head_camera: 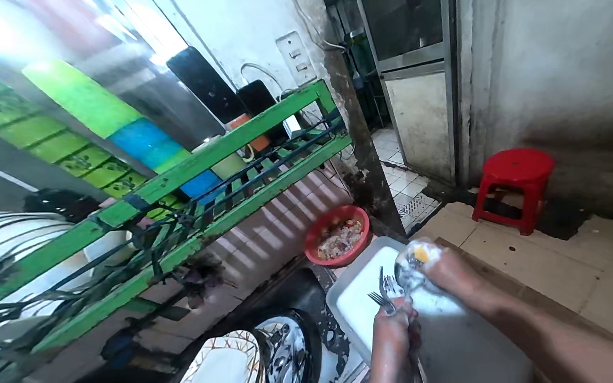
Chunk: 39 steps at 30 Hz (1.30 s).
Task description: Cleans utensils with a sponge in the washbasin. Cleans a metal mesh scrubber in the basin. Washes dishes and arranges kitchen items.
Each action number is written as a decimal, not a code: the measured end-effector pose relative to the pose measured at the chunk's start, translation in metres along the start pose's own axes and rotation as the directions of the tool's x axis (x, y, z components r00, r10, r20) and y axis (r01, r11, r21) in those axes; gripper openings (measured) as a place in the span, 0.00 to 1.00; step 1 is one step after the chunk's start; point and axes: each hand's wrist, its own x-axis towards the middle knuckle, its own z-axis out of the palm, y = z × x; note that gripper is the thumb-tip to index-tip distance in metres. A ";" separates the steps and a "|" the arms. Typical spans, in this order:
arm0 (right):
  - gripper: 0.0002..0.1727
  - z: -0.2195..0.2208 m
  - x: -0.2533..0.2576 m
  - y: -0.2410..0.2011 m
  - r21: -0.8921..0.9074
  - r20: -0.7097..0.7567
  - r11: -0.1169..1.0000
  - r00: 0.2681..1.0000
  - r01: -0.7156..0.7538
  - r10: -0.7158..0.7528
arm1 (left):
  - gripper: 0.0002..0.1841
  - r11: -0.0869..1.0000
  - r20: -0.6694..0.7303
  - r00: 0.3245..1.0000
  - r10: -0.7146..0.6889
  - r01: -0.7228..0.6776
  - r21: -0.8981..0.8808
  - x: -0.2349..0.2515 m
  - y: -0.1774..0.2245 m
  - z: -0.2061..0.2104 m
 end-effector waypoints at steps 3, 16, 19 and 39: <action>0.20 -0.003 0.022 0.015 0.218 -0.306 0.969 0.951 0.120 -0.049 | 0.08 0.997 0.027 1.000 0.016 -0.014 -0.078 -0.002 0.001 -0.006; 0.27 -0.018 0.000 -0.005 0.770 -0.205 0.636 0.928 -0.043 0.311 | 0.16 0.995 0.093 0.995 0.026 -0.017 -0.098 0.002 0.005 -0.005; 0.28 0.007 -0.024 -0.023 0.622 -0.037 0.773 0.982 -0.123 0.186 | 0.16 0.996 0.108 0.993 0.054 -0.046 -0.082 0.004 0.009 0.000; 0.28 0.022 -0.042 0.023 -0.040 0.772 0.979 0.629 0.199 -0.096 | 0.14 0.910 0.102 0.987 0.122 -0.071 -0.408 0.039 0.026 -0.037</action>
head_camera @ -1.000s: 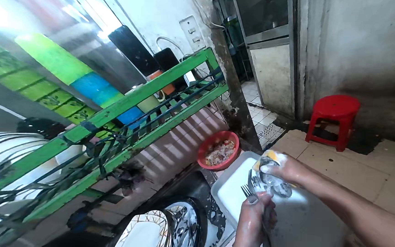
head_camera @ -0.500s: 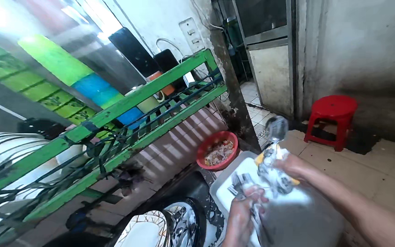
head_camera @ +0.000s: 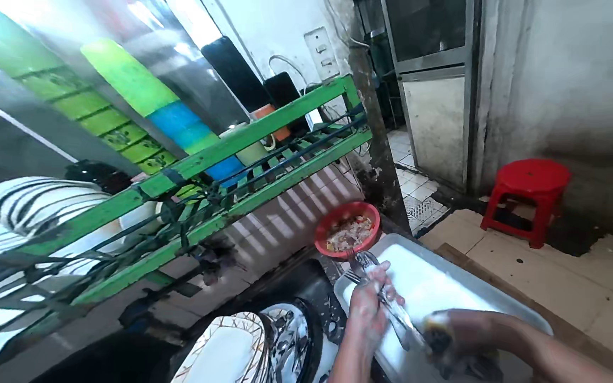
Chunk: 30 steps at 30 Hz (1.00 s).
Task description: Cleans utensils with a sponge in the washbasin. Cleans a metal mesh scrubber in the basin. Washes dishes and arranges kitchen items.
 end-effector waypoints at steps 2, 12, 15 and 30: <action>0.29 -0.021 -0.018 -0.009 0.147 -0.216 0.984 0.968 -0.101 0.132 | 0.14 0.989 0.012 0.995 -0.098 0.096 0.112 -0.002 0.005 -0.001; 0.24 -0.065 -0.033 -0.032 0.238 -0.727 0.966 0.679 0.105 0.106 | 0.13 0.865 0.129 0.943 -0.305 0.218 0.451 -0.021 -0.024 0.032; 0.27 -0.060 -0.032 -0.020 0.571 -0.729 0.774 0.604 0.275 0.323 | 0.12 0.957 0.036 0.996 -0.076 0.063 0.284 -0.022 -0.029 0.033; 0.26 -0.048 -0.011 -0.011 0.278 -0.713 0.961 0.668 -0.010 0.213 | 0.07 0.895 -0.065 0.998 -0.018 0.045 0.443 -0.034 -0.035 0.041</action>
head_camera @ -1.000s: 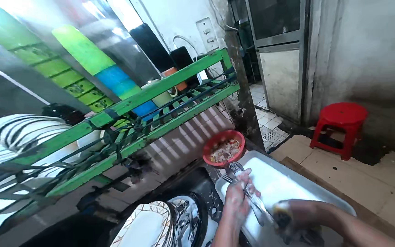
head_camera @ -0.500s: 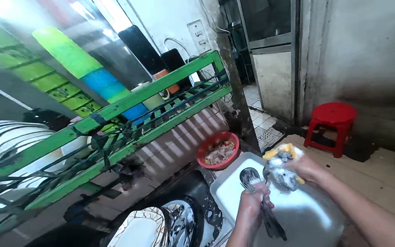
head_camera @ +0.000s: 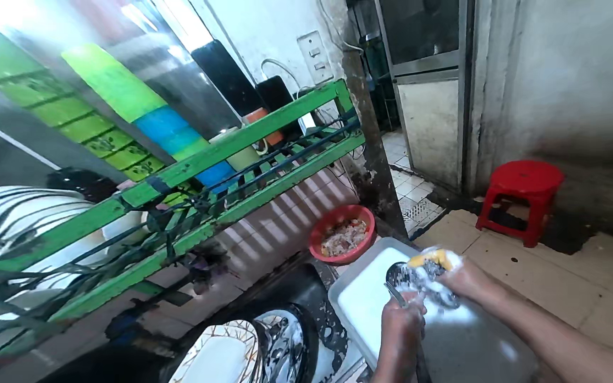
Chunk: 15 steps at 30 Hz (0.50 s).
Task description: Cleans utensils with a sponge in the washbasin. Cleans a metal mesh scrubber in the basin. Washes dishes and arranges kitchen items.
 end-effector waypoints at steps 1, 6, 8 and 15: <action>0.25 0.002 0.004 0.008 -0.020 -0.099 0.998 0.993 0.063 -0.065 | 0.08 1.000 -0.003 1.000 -0.019 0.019 -0.017 0.000 -0.001 0.000; 0.28 -0.005 0.021 0.018 0.390 -0.379 0.918 0.921 0.068 0.093 | 0.12 0.993 -0.012 0.997 -0.071 0.070 -0.099 -0.001 0.001 -0.004; 0.31 0.002 0.013 0.021 0.527 -0.209 0.850 0.968 -0.006 0.136 | 0.12 0.985 0.051 0.997 -0.055 0.062 -0.159 -0.004 0.001 -0.006; 0.22 -0.004 0.004 0.003 0.524 -0.169 0.849 0.968 -0.071 0.185 | 0.14 0.993 0.163 0.983 -0.088 0.099 -0.060 -0.010 -0.007 -0.011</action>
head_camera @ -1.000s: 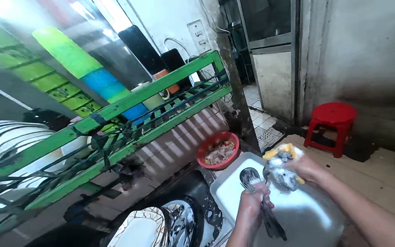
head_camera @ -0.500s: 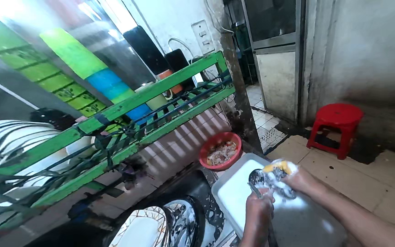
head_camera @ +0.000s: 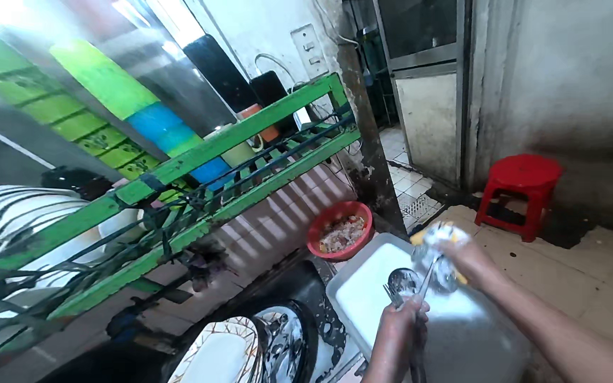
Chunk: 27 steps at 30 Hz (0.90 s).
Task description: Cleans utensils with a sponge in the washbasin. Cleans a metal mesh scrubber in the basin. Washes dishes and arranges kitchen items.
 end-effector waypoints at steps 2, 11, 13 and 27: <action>0.22 -0.001 0.002 -0.001 0.216 -0.098 0.976 0.994 -0.026 0.048 | 0.14 1.000 -0.086 0.996 0.003 -0.005 -0.020 0.005 0.003 0.007; 0.27 -0.003 -0.010 -0.008 -0.223 0.163 0.968 0.975 -0.114 0.152 | 0.11 0.993 -0.052 0.993 0.107 -0.105 0.047 0.008 0.010 -0.012; 0.27 -0.016 -0.007 -0.013 -0.433 0.317 0.894 0.910 -0.113 0.268 | 0.13 0.983 -0.033 0.983 0.181 -0.182 -0.016 0.011 0.017 -0.023; 0.30 -0.006 -0.033 0.010 -0.645 0.555 0.752 0.760 0.136 0.338 | 0.15 0.979 -0.136 0.970 0.203 -0.200 0.030 0.039 0.049 -0.029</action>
